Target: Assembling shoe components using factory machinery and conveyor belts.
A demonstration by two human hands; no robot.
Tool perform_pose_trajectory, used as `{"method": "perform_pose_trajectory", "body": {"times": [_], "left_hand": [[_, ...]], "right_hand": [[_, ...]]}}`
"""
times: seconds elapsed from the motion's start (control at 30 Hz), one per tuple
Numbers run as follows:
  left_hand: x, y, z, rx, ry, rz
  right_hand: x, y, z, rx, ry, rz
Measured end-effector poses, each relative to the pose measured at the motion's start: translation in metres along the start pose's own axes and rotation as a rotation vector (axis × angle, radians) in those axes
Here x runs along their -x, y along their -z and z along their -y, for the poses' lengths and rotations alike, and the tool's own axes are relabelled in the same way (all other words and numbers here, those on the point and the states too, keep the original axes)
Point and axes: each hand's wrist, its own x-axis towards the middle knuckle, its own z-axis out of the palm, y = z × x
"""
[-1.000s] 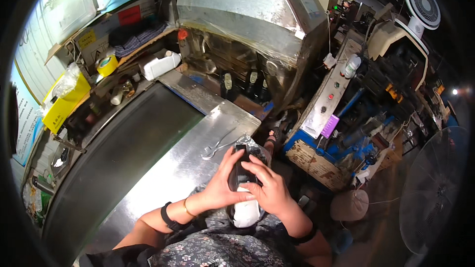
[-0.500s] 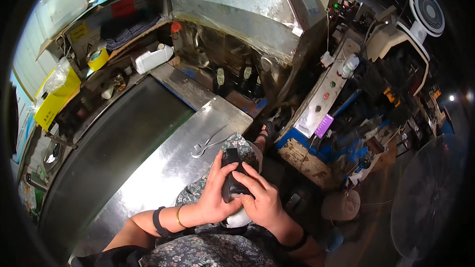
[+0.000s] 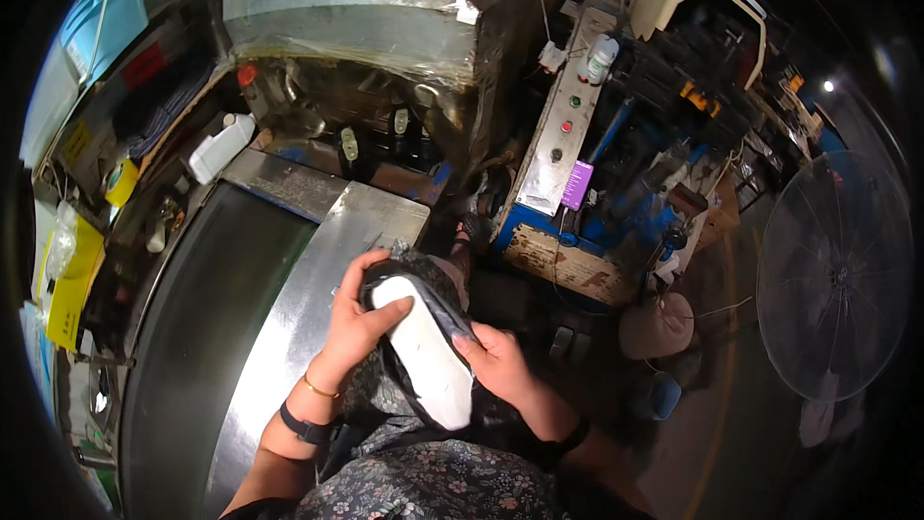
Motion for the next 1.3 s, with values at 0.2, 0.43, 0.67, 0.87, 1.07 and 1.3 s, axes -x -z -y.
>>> {"method": "perform_pose_trajectory", "body": {"times": [0.2,0.43,0.67,0.87,1.07,1.3], "left_hand": [[0.033,-0.002,0.003,0.012,0.154,0.040],[0.018,-0.001,0.003,0.014,0.205,0.114],[0.013,0.007,0.024,0.033,0.253,0.096],[0.005,0.001,0.015,0.149,0.350,0.124],[0.011,0.000,0.009,0.653,0.289,0.195],[0.053,-0.007,0.011,-0.909,0.219,-0.230]], "right_hand": [[-0.002,-0.003,-0.015,-0.495,-0.406,0.072],[-0.010,-0.014,0.010,0.578,-0.103,0.189],[-0.023,-0.046,0.031,1.195,0.433,-0.082],[-0.027,-0.024,0.040,1.078,0.216,0.163],[0.017,-0.013,-0.024,-0.026,0.026,0.150],[0.009,-0.058,0.046,0.445,-0.042,0.110]]}}
